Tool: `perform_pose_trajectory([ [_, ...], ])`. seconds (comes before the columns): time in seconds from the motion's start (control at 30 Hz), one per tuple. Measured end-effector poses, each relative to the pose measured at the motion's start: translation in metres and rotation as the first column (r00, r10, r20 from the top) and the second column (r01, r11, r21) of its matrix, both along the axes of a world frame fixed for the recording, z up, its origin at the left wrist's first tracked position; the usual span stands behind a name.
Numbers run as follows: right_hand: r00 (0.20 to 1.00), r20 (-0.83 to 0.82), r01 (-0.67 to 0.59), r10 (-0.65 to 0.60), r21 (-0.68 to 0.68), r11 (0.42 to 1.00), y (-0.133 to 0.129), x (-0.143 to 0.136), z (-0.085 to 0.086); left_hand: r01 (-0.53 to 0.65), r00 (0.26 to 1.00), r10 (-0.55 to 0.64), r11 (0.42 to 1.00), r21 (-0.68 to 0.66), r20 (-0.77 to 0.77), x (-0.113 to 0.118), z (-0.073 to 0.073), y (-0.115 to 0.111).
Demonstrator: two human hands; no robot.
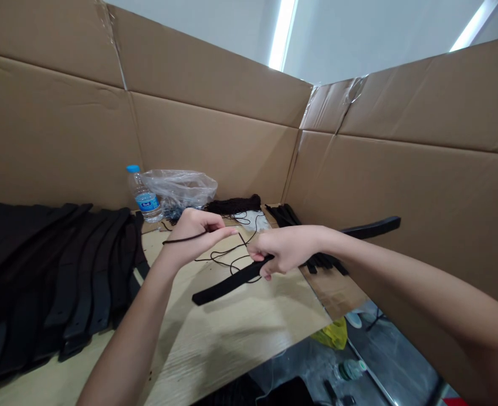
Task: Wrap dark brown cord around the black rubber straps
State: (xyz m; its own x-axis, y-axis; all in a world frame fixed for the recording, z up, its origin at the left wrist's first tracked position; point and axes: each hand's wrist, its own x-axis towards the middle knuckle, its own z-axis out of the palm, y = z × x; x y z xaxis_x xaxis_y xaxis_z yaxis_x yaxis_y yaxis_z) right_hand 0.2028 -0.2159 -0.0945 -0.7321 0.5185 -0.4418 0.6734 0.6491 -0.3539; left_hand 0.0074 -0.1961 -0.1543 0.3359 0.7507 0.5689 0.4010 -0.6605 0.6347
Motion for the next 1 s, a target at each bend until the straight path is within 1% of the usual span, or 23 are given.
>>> perform_pose_trajectory([
  [0.07, 0.996, 0.061, 0.056, -0.060, 0.073, 0.996, 0.004, -0.001, -0.003, -0.044, 0.999, 0.042, 0.995, 0.094, 0.014, 0.002, 0.000, -0.004],
  [0.13, 0.987, 0.080, 0.132, -0.138, 0.073, 0.989, 0.007, 0.000, -0.004, -0.087, 0.996, 0.084, 0.983, 0.160, 0.025, 0.004, 0.000, -0.008],
  [0.23, 0.965, 0.012, 0.262, -0.262, 0.027, 0.965, 0.010, 0.001, -0.005, -0.159, 0.987, 0.154, 0.962, 0.223, 0.042, 0.005, 0.002, -0.015],
  [0.3, 0.951, -0.030, 0.308, -0.307, 0.058, 0.950, 0.011, 0.002, -0.006, -0.182, 0.983, 0.174, 0.953, 0.243, 0.055, 0.007, 0.004, -0.020],
  [0.33, 0.951, -0.037, 0.309, -0.307, 0.104, 0.945, 0.012, 0.002, -0.007, -0.185, 0.983, 0.174, 0.952, 0.245, 0.063, 0.008, 0.005, -0.023],
  [0.43, 0.968, -0.043, 0.248, -0.246, 0.278, 0.928, 0.013, 0.001, -0.012, -0.169, 0.984, 0.150, 0.962, 0.215, 0.101, 0.014, 0.005, -0.028],
  [0.53, 0.978, -0.021, 0.200, -0.206, 0.341, 0.918, 0.011, -0.003, -0.018, -0.162, 0.978, 0.140, 0.977, 0.141, 0.157, 0.018, 0.003, -0.027],
  [0.67, 0.982, -0.008, 0.177, -0.186, 0.344, 0.922, 0.004, -0.010, -0.021, -0.179, 0.954, 0.166, 0.983, 0.032, 0.251, 0.020, -0.002, -0.021],
  [0.8, 0.982, -0.040, 0.189, -0.187, 0.343, 0.920, 0.001, -0.012, -0.021, -0.150, 0.949, 0.147, 0.989, -0.009, 0.280, 0.020, -0.001, -0.024],
  [0.87, 0.972, -0.065, 0.235, -0.227, 0.340, 0.911, 0.005, -0.008, -0.020, -0.133, 0.953, 0.132, 0.991, -0.013, 0.273, 0.021, 0.002, -0.028],
  [0.9, 0.962, -0.089, 0.271, -0.256, 0.317, 0.909, 0.007, -0.005, -0.020, -0.128, 0.955, 0.127, 0.992, -0.015, 0.269, 0.022, 0.004, -0.031],
  [1.0, 0.898, -0.230, 0.417, -0.376, 0.170, 0.893, 0.016, 0.006, -0.017, -0.123, 0.958, 0.124, 0.992, -0.020, 0.258, 0.022, 0.006, -0.035],
])
